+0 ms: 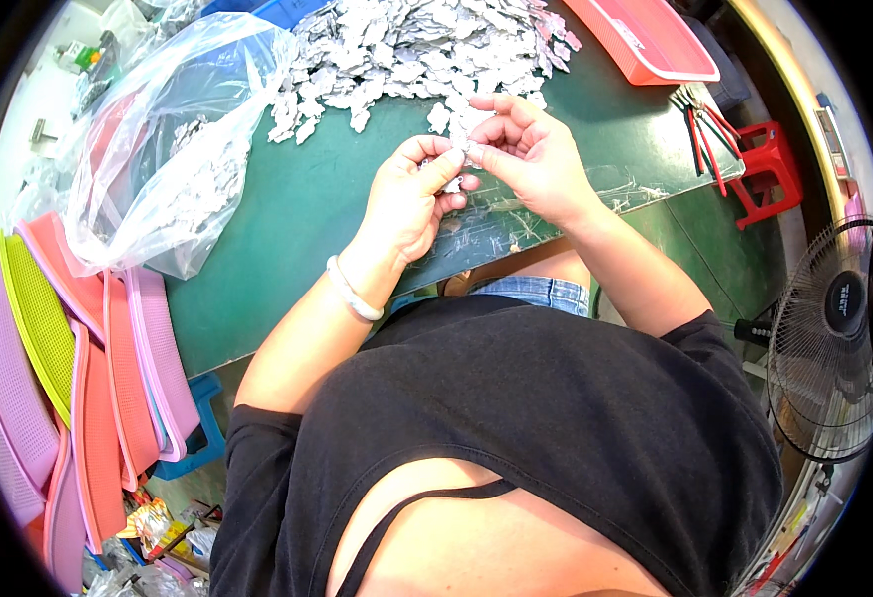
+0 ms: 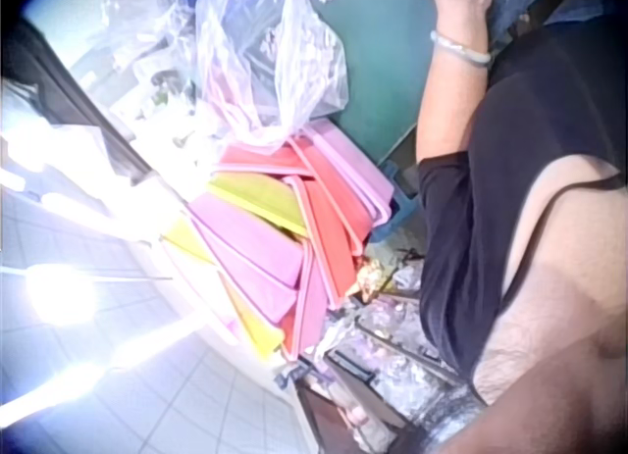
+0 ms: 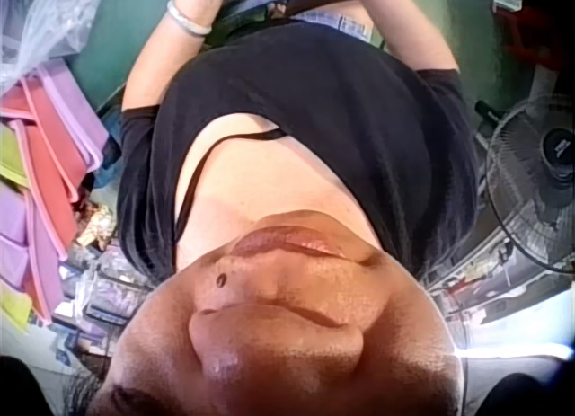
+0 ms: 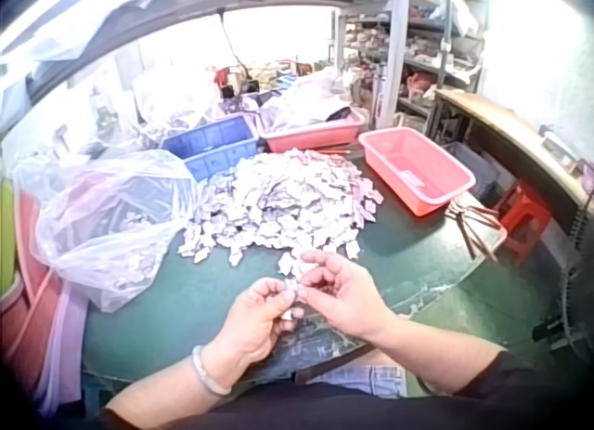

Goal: The person sorts small, crumpled silver foil pieces on a green table. They pick up individual pieces from a large pile, inspect them, and place them into a clear plastic bag. The person continues this repetitive sorting process throughout the clip.

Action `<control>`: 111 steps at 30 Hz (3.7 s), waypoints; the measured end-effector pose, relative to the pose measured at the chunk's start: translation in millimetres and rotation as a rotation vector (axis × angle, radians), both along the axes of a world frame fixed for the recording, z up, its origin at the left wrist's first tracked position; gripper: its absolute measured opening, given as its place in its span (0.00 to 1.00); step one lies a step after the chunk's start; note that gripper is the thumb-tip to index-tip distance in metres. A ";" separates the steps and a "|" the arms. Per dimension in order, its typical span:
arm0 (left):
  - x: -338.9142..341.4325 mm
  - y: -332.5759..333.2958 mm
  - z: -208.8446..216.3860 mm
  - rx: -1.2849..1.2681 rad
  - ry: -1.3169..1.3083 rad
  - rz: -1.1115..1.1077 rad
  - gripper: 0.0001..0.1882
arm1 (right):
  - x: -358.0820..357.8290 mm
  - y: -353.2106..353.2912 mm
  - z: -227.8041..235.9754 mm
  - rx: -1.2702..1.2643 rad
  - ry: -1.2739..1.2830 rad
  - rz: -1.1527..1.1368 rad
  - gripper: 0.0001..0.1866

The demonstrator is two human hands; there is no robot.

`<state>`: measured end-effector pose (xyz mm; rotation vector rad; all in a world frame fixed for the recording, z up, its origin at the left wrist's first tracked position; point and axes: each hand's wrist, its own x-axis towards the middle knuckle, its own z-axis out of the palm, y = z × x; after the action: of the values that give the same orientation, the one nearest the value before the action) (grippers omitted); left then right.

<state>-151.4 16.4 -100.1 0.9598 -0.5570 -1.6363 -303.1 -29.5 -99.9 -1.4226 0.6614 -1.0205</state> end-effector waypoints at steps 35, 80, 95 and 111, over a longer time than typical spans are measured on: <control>15.8 5.5 20.0 -0.157 -0.509 -0.112 0.05 | 1.6 19.4 21.8 -0.296 0.297 -0.028 0.27; 44.1 22.4 4.2 0.123 -0.156 0.050 0.09 | 7.8 1.8 12.7 0.139 0.243 0.291 0.24; 58.3 50.7 4.4 0.157 -0.003 0.135 0.08 | 133.9 -200.9 88.7 -0.031 0.086 0.068 0.37; 37.8 22.8 4.1 0.144 -0.062 -0.022 0.07 | -9.1 -68.5 0.9 -0.954 0.842 0.139 0.24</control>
<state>-113.6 39.2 -96.0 1.1166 -0.4984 -1.6885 -312.2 -98.0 -99.0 -2.7630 0.6609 -0.5840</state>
